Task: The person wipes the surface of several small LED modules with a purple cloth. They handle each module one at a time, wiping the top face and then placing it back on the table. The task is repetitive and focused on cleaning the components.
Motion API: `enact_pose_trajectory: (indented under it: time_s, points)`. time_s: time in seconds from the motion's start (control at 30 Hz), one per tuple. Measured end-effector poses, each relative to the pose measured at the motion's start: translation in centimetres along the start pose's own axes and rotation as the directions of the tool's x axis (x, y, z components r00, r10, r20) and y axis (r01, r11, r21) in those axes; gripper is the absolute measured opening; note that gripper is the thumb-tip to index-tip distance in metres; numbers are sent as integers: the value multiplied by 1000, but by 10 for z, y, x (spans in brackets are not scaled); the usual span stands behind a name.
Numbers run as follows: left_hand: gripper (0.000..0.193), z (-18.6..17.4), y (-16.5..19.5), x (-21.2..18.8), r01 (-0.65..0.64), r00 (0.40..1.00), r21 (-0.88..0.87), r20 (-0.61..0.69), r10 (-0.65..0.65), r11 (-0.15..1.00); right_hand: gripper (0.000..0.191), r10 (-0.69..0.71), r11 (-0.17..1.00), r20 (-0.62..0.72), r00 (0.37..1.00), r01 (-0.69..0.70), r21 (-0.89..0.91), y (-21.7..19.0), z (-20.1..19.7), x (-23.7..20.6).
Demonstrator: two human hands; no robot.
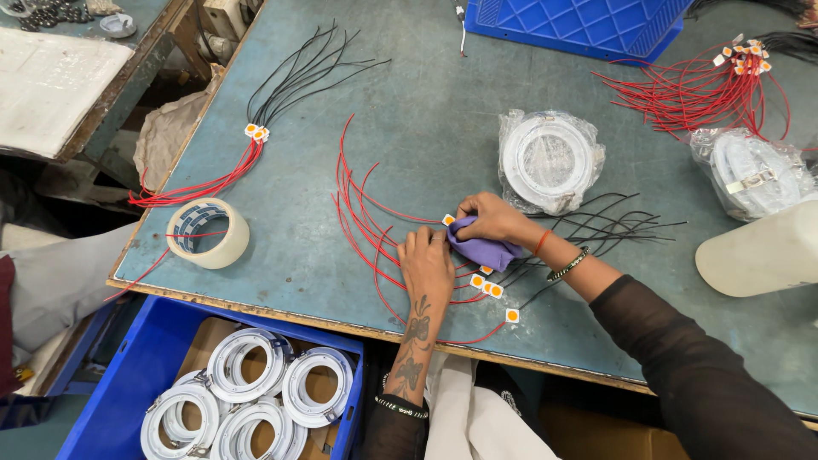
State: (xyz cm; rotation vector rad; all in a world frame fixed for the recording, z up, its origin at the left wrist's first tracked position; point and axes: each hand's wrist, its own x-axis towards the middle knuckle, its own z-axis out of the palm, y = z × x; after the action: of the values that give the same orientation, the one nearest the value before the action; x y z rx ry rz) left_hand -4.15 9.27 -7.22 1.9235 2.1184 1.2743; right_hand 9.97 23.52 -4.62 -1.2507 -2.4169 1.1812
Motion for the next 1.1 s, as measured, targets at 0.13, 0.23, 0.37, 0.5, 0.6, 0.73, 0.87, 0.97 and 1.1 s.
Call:
enact_pose_trajectory:
  time_s: [0.13,0.23,0.37,0.5,0.6,0.73,0.87,0.97,1.1]
  points:
    - [22,2,0,0,0,1000,-5,-10,0,1000,25,-6,1000,-55,998,7,12,4,5,-2]
    - [22,2,0,0,5,1000,-4,-7,-5,1000,25,-25,1000,-111,993,25,-5,5,8,-1]
    - [22,1,0,1,5,1000,6,3,-5,1000,26,-50,999,-28,998,50,-16,4,1,2]
    - [18,-1,2,2,21,1000,-5,9,-21,1000,24,-36,999,61,997,35,16,2,-6,0]
    - [18,-2,3,1,19,1000,-1,5,-19,1000,24,-58,998,83,995,54,39,0,-8,-2]
    - [21,-3,3,0,15,1000,-4,10,-15,1000,23,-54,997,77,996,50,57,0,-8,-3]
    - [21,-1,4,-1,15,1000,-10,-5,-15,1000,25,-5,1000,16,1000,5,-1,2,-2,-3]
    - [22,0,2,-1,9,1000,-7,-12,-9,1000,26,14,999,-27,1000,-15,-33,2,1,-1]
    - [21,0,2,0,14,1000,-4,-10,-14,1000,24,-17,1000,20,1000,17,-4,1,-1,-1]
